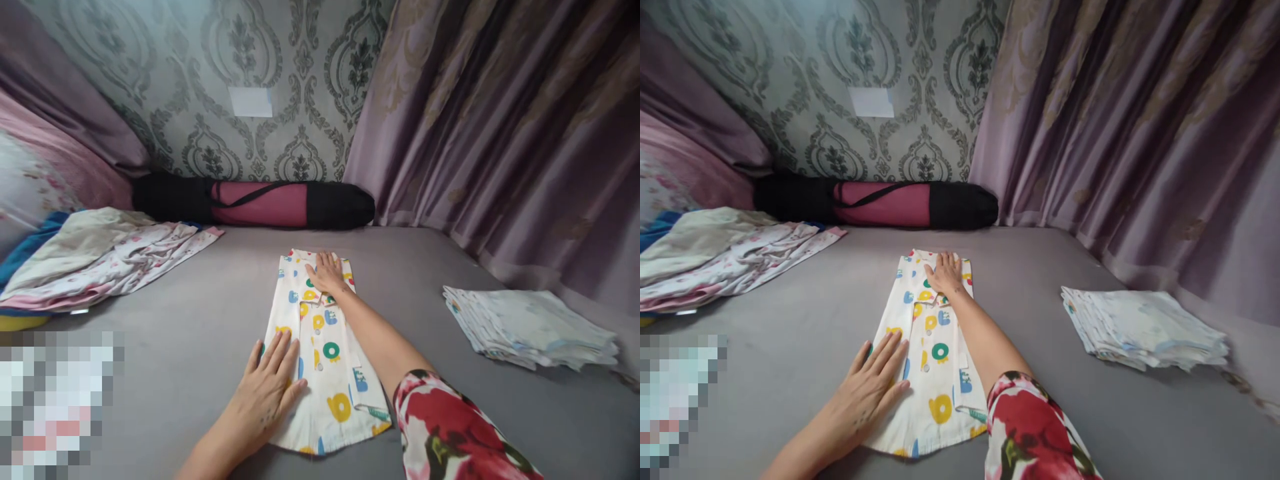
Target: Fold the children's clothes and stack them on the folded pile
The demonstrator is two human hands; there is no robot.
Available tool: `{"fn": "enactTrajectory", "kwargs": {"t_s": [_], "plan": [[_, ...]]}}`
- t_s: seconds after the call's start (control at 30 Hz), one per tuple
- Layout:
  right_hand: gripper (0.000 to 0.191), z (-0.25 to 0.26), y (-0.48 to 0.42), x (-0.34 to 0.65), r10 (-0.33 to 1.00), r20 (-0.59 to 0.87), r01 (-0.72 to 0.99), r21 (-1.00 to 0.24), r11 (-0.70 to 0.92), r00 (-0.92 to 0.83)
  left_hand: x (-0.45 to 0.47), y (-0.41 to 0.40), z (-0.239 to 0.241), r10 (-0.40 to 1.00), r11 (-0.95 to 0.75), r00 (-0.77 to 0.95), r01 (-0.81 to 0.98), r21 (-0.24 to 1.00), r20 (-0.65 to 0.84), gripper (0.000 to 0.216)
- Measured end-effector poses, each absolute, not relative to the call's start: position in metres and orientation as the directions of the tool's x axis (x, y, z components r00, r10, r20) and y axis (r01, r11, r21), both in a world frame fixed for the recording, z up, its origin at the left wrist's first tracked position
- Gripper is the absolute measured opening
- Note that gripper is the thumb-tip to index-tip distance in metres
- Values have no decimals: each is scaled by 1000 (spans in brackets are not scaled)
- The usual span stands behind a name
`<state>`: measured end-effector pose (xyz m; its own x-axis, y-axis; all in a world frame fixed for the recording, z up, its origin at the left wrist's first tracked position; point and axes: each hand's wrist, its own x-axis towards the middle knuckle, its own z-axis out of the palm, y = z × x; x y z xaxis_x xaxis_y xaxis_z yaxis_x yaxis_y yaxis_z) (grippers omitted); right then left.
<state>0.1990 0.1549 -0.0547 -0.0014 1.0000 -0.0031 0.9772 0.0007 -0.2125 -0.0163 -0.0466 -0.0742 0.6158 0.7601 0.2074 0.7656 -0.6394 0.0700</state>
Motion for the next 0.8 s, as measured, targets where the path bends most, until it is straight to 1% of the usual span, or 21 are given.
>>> {"fn": "enactTrajectory", "kwargs": {"t_s": [0.1, 0.17, 0.23, 0.3, 0.33, 0.4, 0.47, 0.53, 0.6, 0.67, 0.73, 0.8], "plan": [[70, -48, 153, 198, 999, -41, 973, -232, -8, -2, -17, -45, -64, 785, -618, 600, 774, 135, 154, 56], [67, -43, 151, 192, 1000, -7, 972, -235, 13, -15, -18, -43, -59, 806, -591, 571, 787, 175, 155, 52], [64, -40, 148, 182, 995, 57, 970, -223, 94, -84, -19, -41, -58, 831, -555, 526, 806, 204, 182, 50], [61, -41, 146, 169, 975, 94, 953, -212, 217, -201, -20, -39, -59, 841, -537, 501, 817, 211, 202, 50], [60, -42, 146, 163, 965, 91, 941, -214, 261, -247, -20, -39, -60, 839, -541, 506, 816, 205, 199, 50], [60, -47, 148, 155, 955, 59, 929, -224, 296, -290, -20, -40, -62, 825, -564, 538, 805, 186, 172, 53], [60, -51, 150, 152, 957, 23, 930, -231, 285, -288, -20, -41, -61, 816, -578, 563, 797, 177, 131, 56], [61, -51, 151, 153, 958, 7, 929, -243, 278, -285, -19, -42, -58, 825, -564, 558, 801, 201, 90, 57], [61, -48, 149, 154, 956, 7, 923, -259, 285, -293, -18, -41, -53, 838, -538, 542, 802, 262, 63, 55], [61, -43, 141, 151, 948, 15, 914, -261, 311, -318, -17, -39, -47, 870, -481, 487, 800, 359, 79, 49], [61, -38, 127, 142, 936, 26, 902, -258, 346, -351, -19, -35, -40, 918, -390, 371, 786, 480, 139, 44], [63, -37, 111, 129, 933, 15, 893, -283, 349, -360, -22, -29, -35, 960, -280, 207, 744, 606, 190, 41]]}}
